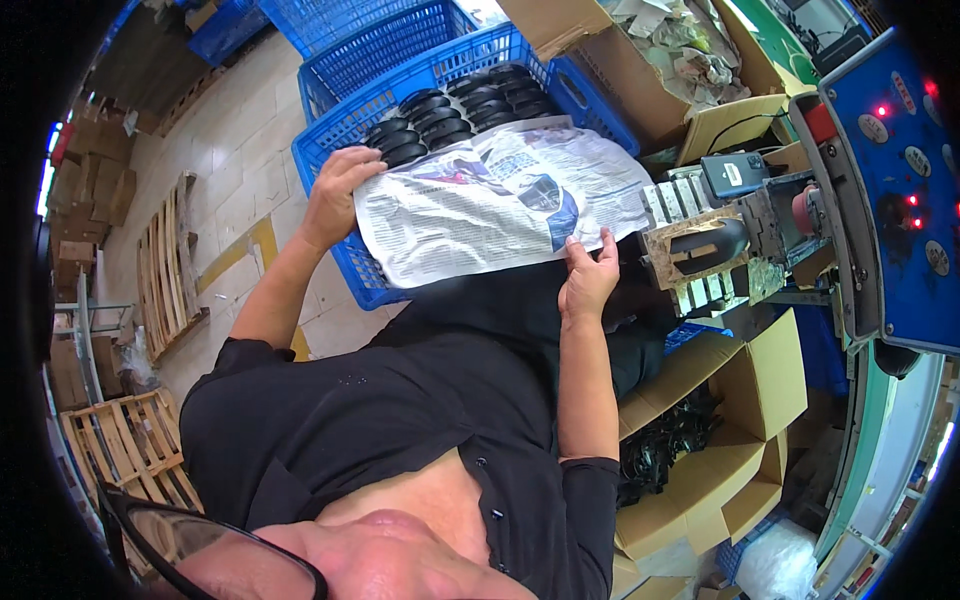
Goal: Operating a manual heat press or similar machine to process small black plastic components in a factory.
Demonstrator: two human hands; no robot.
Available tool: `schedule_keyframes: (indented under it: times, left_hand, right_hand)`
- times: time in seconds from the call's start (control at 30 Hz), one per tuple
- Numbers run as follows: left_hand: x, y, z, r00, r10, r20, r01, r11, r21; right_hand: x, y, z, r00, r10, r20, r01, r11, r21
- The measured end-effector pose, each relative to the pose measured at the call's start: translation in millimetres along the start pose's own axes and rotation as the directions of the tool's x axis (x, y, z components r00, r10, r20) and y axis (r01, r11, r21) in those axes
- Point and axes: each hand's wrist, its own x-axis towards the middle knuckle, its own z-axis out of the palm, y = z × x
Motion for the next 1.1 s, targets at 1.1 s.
schedule_keyframes:
  times: [1.1]
  left_hand:
    - [-39.2,-113.4,133.2,0.539,-0.837,-0.096,0.778,0.539,-0.324]
  right_hand:
    - [-0.3,24.7,7.6,0.953,-0.072,0.293,0.259,0.692,-0.673]
